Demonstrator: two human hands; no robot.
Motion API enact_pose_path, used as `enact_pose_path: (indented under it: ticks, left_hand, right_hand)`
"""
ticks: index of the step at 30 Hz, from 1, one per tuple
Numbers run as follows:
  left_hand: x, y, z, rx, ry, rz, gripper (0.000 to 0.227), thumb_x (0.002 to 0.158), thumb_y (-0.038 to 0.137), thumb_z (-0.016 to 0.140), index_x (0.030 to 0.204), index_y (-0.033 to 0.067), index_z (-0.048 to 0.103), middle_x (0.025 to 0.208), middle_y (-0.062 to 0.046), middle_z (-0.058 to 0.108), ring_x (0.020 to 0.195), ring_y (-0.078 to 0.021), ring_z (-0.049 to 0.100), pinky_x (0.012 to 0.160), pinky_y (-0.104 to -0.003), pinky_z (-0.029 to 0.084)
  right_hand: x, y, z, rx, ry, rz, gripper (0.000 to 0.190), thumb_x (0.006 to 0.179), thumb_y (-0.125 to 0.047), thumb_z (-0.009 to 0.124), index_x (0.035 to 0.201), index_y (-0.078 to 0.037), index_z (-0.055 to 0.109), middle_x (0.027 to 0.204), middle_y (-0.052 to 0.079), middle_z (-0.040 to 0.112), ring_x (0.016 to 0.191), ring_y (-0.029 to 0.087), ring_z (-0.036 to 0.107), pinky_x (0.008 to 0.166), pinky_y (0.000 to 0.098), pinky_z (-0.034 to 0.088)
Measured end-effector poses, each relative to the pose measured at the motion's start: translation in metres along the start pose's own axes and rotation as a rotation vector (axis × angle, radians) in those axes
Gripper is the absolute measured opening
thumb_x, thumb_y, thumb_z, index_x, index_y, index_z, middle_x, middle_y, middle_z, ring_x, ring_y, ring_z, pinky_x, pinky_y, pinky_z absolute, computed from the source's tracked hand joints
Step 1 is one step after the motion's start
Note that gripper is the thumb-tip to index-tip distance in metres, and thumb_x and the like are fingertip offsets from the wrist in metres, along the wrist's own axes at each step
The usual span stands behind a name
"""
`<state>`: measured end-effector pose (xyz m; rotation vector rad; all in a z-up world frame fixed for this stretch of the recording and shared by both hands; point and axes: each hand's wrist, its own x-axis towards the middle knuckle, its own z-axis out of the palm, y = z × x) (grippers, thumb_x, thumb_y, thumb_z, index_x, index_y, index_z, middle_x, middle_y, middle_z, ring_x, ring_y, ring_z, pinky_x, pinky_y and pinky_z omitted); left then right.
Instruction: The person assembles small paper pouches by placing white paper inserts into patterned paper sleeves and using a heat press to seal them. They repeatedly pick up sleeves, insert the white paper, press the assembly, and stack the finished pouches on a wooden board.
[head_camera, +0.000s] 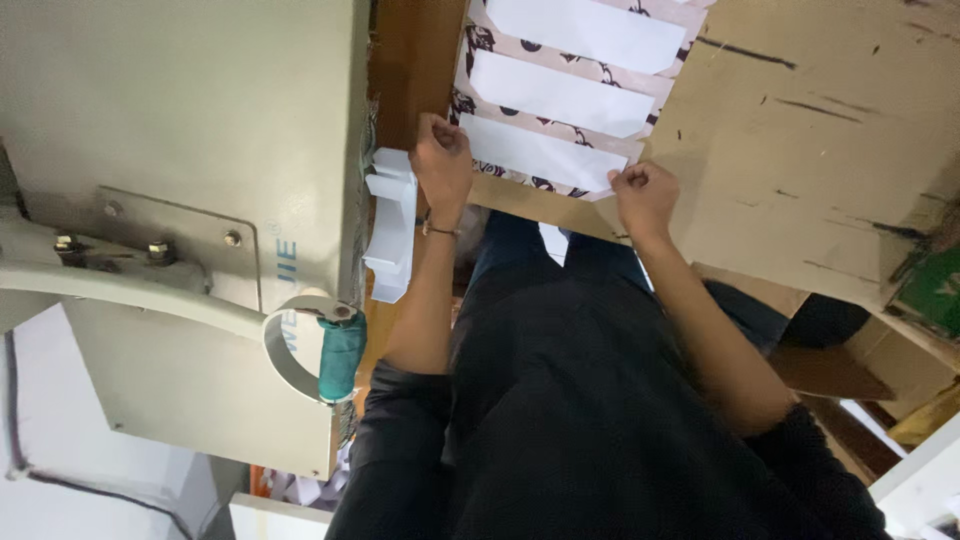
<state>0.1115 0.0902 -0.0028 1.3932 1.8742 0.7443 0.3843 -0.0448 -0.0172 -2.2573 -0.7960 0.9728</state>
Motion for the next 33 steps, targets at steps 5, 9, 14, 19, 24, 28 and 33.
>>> enact_pose_path:
  ticks: [5, 9, 14, 19, 24, 28, 33]
  left_hand:
    - [0.003, 0.005, -0.001, -0.036, 0.044, 0.006, 0.017, 0.082, 0.001, 0.073, 0.09, 0.0021, 0.058, 0.081, -0.011, 0.069, 0.073, -0.0265, 0.073, 0.068, -0.038, 0.058]
    - [-0.007, 0.033, -0.019, 0.159, -0.012, 0.036, 0.017, 0.088, 0.006, 0.073, 0.1, 0.0011, 0.062, 0.093, -0.019, 0.067, 0.086, -0.039, 0.066, 0.078, -0.049, 0.053]
    - [-0.082, 0.095, -0.098, 0.25, 0.086, 0.38, 0.033, 0.09, 0.011, 0.073, 0.115, -0.0053, 0.059, 0.116, -0.027, 0.06, 0.1, -0.0422, 0.064, 0.082, -0.047, 0.053]
    - [-0.185, 0.116, -0.222, 0.501, 0.421, 0.258, 0.044, 0.072, 0.018, 0.085, 0.105, 0.0033, 0.061, 0.101, -0.018, 0.062, 0.095, -0.0374, 0.06, 0.085, -0.051, 0.045]
    - [-0.186, 0.069, -0.267, 0.798, 0.223, 0.097, 0.069, 0.071, 0.028, 0.081, 0.125, -0.0052, 0.057, 0.1, -0.022, 0.071, 0.086, -0.0352, 0.069, 0.076, -0.046, 0.054]
    - [-0.176, 0.046, -0.266, 0.653, 0.148, -0.222, 0.042, 0.084, 0.024, 0.076, 0.116, 0.0006, 0.063, 0.076, -0.018, 0.072, 0.063, -0.0345, 0.072, 0.054, -0.044, 0.056]
    - [-0.186, 0.093, -0.301, 0.616, -0.01, -0.314, 0.031, 0.08, 0.027, 0.077, 0.097, 0.0031, 0.067, 0.077, -0.022, 0.072, 0.072, -0.038, 0.073, 0.063, -0.046, 0.058]
  right_hand:
    - [0.001, 0.001, 0.0, -0.064, -0.029, -0.038, 0.021, 0.085, -0.014, 0.084, 0.077, 0.0, 0.07, 0.067, 0.003, 0.064, 0.06, 0.01, 0.054, 0.057, 0.0277, 0.045]
    - [-0.007, -0.031, -0.01, -0.083, -0.019, -0.103, 0.028, 0.086, -0.011, 0.086, 0.077, 0.002, 0.063, 0.065, 0.006, 0.06, 0.06, 0.014, 0.053, 0.058, 0.0304, 0.044]
    - [-0.055, -0.147, -0.023, -0.155, -0.193, -0.322, 0.022, 0.093, -0.009, 0.076, 0.101, -0.003, 0.057, 0.074, 0.008, 0.061, 0.063, 0.015, 0.059, 0.055, 0.0361, 0.049]
    - [-0.184, -0.265, 0.002, -0.087, -0.694, -1.324, 0.026, 0.087, -0.008, 0.07, 0.113, -0.012, 0.065, 0.113, 0.013, 0.068, 0.114, 0.031, 0.063, 0.101, 0.0456, 0.051]
    - [-0.242, -0.304, 0.086, -0.458, -0.623, -1.95, 0.075, 0.067, -0.011, 0.065, 0.141, -0.008, 0.051, 0.129, 0.021, 0.063, 0.126, 0.036, 0.056, 0.114, 0.0487, 0.04]
    - [-0.242, -0.291, 0.128, -0.639, -0.591, -2.059, 0.044, 0.092, -0.02, 0.064, 0.133, -0.005, 0.058, 0.12, 0.014, 0.066, 0.121, 0.028, 0.058, 0.113, 0.0472, 0.041]
    - [-0.251, -0.323, 0.118, -0.572, -0.888, -1.959, 0.015, 0.093, -0.017, 0.063, 0.101, -0.005, 0.067, 0.095, 0.016, 0.071, 0.1, 0.036, 0.067, 0.092, 0.0473, 0.051]
